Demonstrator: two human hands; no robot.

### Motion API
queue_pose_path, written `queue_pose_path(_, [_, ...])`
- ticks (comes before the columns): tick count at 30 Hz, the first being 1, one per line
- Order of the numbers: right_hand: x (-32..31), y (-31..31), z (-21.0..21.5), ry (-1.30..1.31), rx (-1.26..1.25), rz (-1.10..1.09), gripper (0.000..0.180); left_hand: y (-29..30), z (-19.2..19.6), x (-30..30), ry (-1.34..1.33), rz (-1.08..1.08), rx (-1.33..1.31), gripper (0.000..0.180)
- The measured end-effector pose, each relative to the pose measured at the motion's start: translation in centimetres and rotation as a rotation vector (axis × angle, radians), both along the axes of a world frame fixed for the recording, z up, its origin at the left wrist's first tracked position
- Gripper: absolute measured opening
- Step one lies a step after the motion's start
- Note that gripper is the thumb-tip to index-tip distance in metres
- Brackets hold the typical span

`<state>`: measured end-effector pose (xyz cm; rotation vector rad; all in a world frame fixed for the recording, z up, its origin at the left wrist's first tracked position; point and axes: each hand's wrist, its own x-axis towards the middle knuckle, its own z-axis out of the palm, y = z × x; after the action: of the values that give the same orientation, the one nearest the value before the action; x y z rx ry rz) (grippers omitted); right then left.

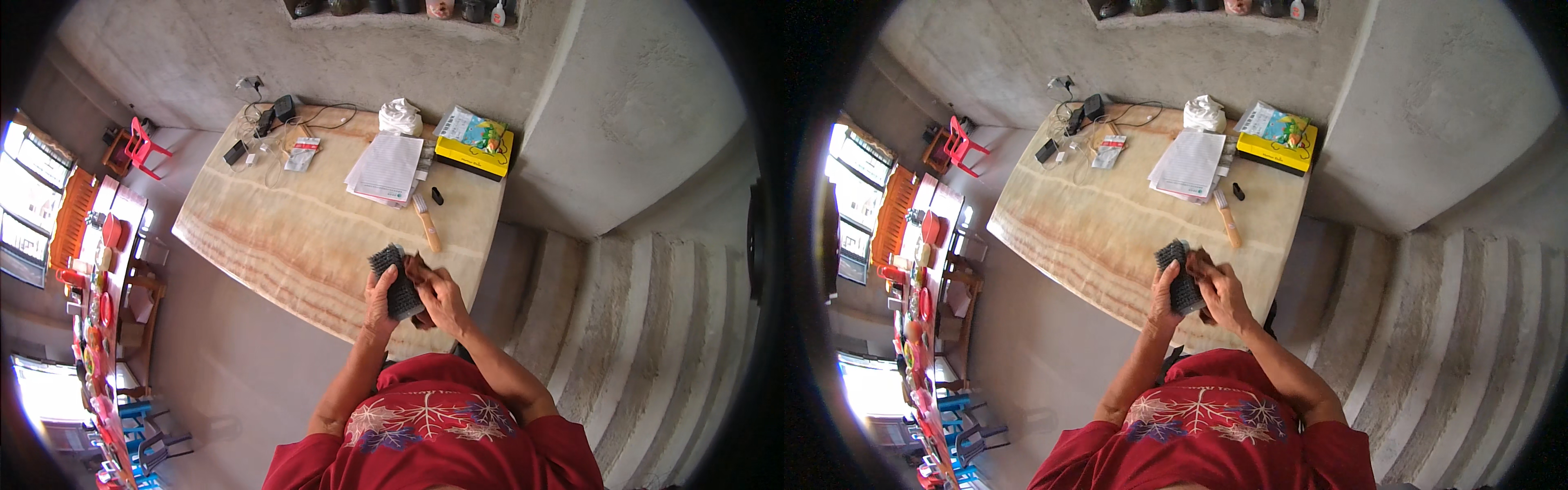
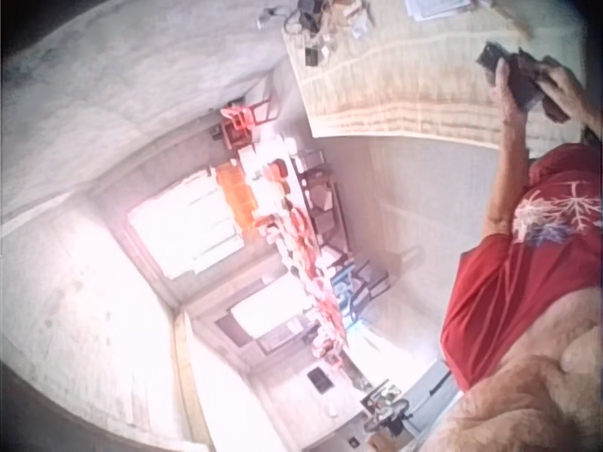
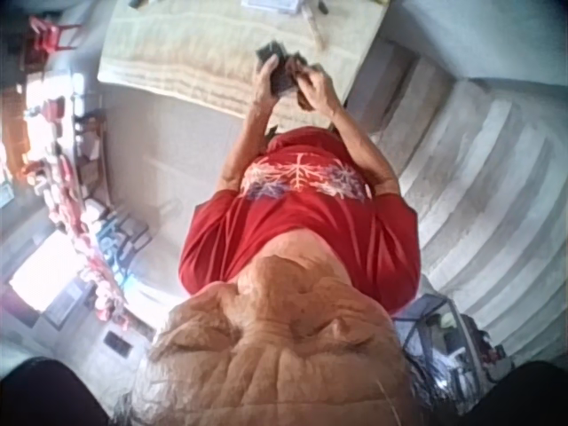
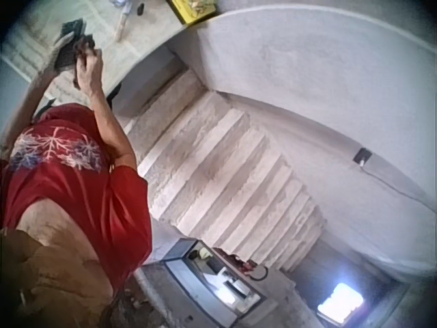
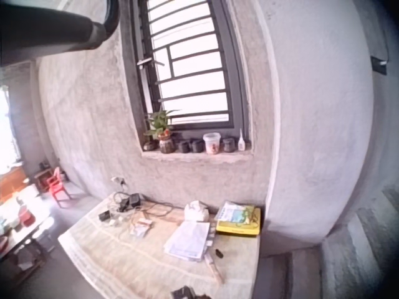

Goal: The person wipes a large table surface with a cloth, moving items like a phone, brushes, and a snack packet aside to clean underneath. The person then wipes the table surface thoroughly.

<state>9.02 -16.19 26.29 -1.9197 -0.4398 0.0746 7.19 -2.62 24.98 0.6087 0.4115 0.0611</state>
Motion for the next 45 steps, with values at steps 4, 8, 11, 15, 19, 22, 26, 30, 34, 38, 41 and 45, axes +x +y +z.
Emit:
queue_pose_path(4, [-1.1,-4.2,1.2,0.181,-0.130,0.235,0.023,1.3,-0.6,-0.9,0.112,-0.021,0.279,0.032])
queue_pose_path(8, [0.4,-4.5,1.7,0.050,-0.056,-0.123,0.020,0.1,0.3,-0.9,0.116,-0.077,0.269,0.032])
queue_pose_path(11, [0.1,-2.5,2.3,-0.026,-0.013,-0.098,0.019,-1.1,0.5,-0.4,0.029,-0.140,0.098,0.030])
queue_pose_path(15, [-1.9,-2.4,0.4,-0.003,-0.012,-0.055,0.020,-0.1,-0.6,-0.3,-0.016,-0.070,0.128,0.039])
queue_pose_path(19, [-0.3,-4.5,-1.7,0.311,0.094,-0.152,0.030,0.5,1.3,-0.7,-0.081,-0.156,-0.028,0.044])
queue_pose_path(22, [1.5,-3.6,0.2,0.264,0.081,-0.101,0.021,0.0,2.9,-1.2,-0.092,-0.172,0.037,0.047])
queue_pose_path(26, [3.0,-1.1,0.0,0.009,0.048,-0.034,0.023,-0.4,2.1,-1.0,-0.120,-0.051,0.119,0.050])
queue_pose_path(30, [3.5,1.1,2.5,-0.315,0.073,-0.028,0.029,0.8,2.5,-1.4,-0.104,-0.033,0.188,0.052])
queue_pose_path(34, [3.6,3.0,3.4,-0.405,-0.003,0.031,0.027,1.0,2.3,-1.8,-0.073,0.016,0.294,0.056])
queue_pose_path(38, [3.8,2.8,3.3,-0.473,-0.076,0.024,0.022,0.8,2.3,-1.8,-0.080,0.029,0.352,0.059])
queue_pose_path(41, [3.4,2.5,2.7,-0.308,0.012,-0.025,0.020,0.4,2.6,-1.6,-0.101,0.021,0.397,0.059])
queue_pose_path(45, [3.6,1.6,2.4,-0.197,0.090,-0.022,0.019,-0.3,2.8,-1.3,-0.160,-0.017,0.548,0.058])
